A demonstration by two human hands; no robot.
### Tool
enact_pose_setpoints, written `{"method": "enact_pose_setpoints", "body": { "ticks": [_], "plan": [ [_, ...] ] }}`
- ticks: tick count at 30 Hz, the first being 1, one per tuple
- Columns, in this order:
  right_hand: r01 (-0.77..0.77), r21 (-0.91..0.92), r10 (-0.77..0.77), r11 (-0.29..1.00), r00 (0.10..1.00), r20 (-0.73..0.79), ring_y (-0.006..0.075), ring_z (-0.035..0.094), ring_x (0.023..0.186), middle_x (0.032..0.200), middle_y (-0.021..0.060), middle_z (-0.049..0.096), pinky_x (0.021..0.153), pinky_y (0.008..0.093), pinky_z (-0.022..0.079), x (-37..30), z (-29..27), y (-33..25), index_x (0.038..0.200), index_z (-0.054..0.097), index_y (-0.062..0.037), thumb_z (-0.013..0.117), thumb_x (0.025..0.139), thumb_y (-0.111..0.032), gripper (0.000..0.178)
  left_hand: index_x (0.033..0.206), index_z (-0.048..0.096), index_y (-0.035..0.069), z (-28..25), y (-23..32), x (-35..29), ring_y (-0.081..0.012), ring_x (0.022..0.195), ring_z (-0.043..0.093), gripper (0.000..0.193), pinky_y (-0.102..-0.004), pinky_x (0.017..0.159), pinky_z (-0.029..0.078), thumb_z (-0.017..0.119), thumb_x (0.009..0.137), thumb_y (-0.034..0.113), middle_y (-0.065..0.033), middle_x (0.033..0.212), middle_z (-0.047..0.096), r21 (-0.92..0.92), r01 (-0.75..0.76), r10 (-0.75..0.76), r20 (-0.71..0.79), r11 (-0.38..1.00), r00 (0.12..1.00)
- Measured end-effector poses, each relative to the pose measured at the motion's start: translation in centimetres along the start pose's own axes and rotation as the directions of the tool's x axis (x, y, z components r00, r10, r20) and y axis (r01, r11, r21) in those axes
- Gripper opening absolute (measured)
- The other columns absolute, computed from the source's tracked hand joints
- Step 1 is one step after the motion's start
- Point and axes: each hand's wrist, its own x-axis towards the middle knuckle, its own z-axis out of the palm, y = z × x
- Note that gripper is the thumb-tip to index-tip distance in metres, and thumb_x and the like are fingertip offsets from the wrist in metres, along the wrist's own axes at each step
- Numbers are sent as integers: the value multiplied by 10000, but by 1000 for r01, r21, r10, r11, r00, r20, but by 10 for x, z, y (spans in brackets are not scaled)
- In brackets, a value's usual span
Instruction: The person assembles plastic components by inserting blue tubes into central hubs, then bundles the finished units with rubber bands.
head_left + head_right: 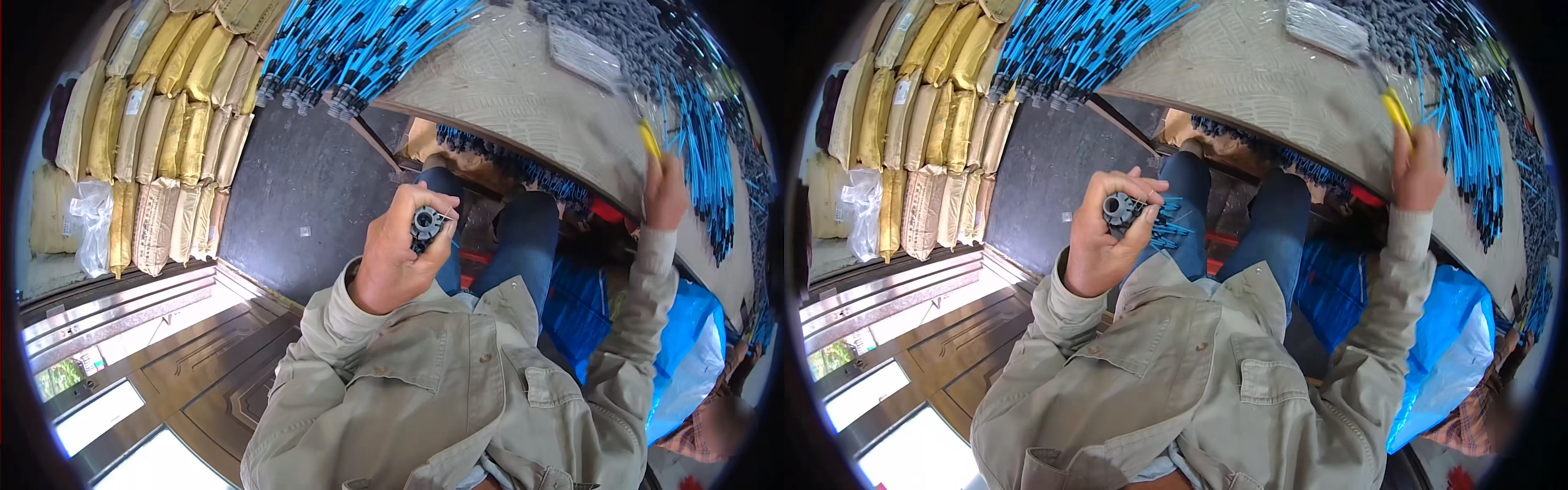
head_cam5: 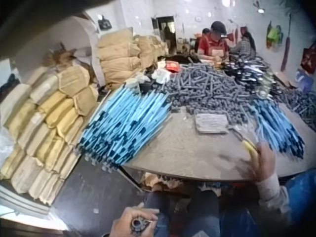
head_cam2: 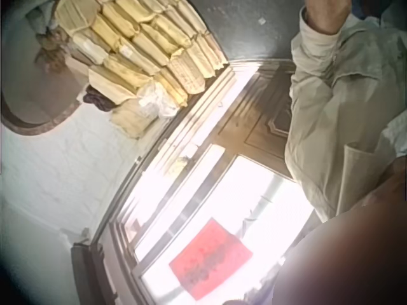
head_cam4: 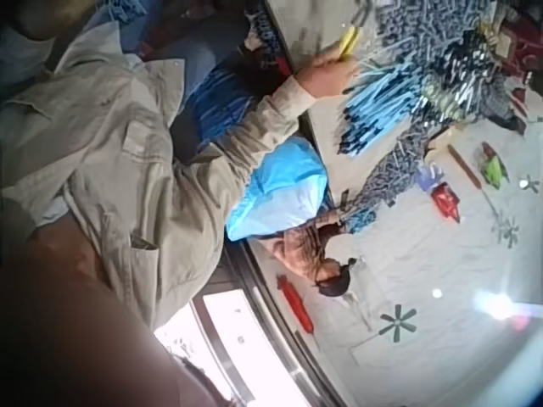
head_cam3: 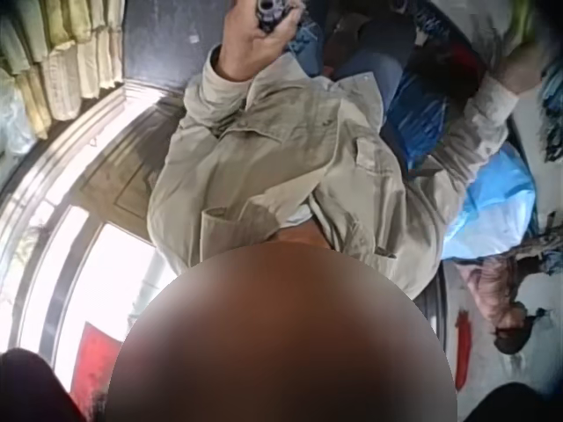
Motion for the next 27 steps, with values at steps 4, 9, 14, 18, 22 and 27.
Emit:
{"method": "enact_pose_setpoints", "body": {
  "ticks": [4,9,14,18,22,27],
  "plan": [
    [-289,947,119,139,954,274,170,570,721,943,132,521,670,290,463,-52,-22,-68,913,565,-13,449,901,-85,137,939,443,44,2,0,6,-226,955,593,220,-457,991,327,550,784,-69,-76,890,583,-46,29,-29,-2,999,1000],
    [-129,862,-216,491,940,263,223,563,895,1053,124,507,806,343,460,-33,-44,-152,925,594,-28,565,818,-2,114,932,452,34,0,-1,4,-249,898,612,214,-422,945,377,570,773,-48,-98,871,594,-18,-13,13,-6,1000,1000],
    [548,185,-540,816,836,-96,240,517,1034,1121,69,492,920,400,389,-10,-47,-156,997,619,-115,667,751,-31,264,916,460,26,0,8,5,-261,863,620,204,-410,940,389,576,766,-48,-104,861,598,-16,-6,5,-22,1000,1000],
    [662,-46,-641,748,703,-309,226,457,1130,1191,-6,458,1017,442,261,-5,-33,-146,1053,620,-233,720,723,-145,355,915,459,28,1,8,3,-272,858,619,212,-419,951,381,582,760,-48,-110,873,603,-6,-4,4,-15,1000,1000],
    [663,-217,-695,716,647,-314,191,397,1187,1219,-45,419,1057,459,164,0,-34,-150,1037,615,-296,734,707,-255,352,931,450,33,3,5,-1,-284,854,618,238,-421,953,382,584,753,-50,-123,883,609,24,-15,16,-21,1000,1000],
    [646,-288,-703,707,598,-385,173,395,1186,1206,-52,412,1064,465,142,-2,-26,-149,1009,617,-305,736,693,-325,338,946,441,34,6,6,-1,-294,856,617,265,-411,943,393,585,740,-50,-133,880,611,23,-54,55,-50,998,997]
  ]
}}
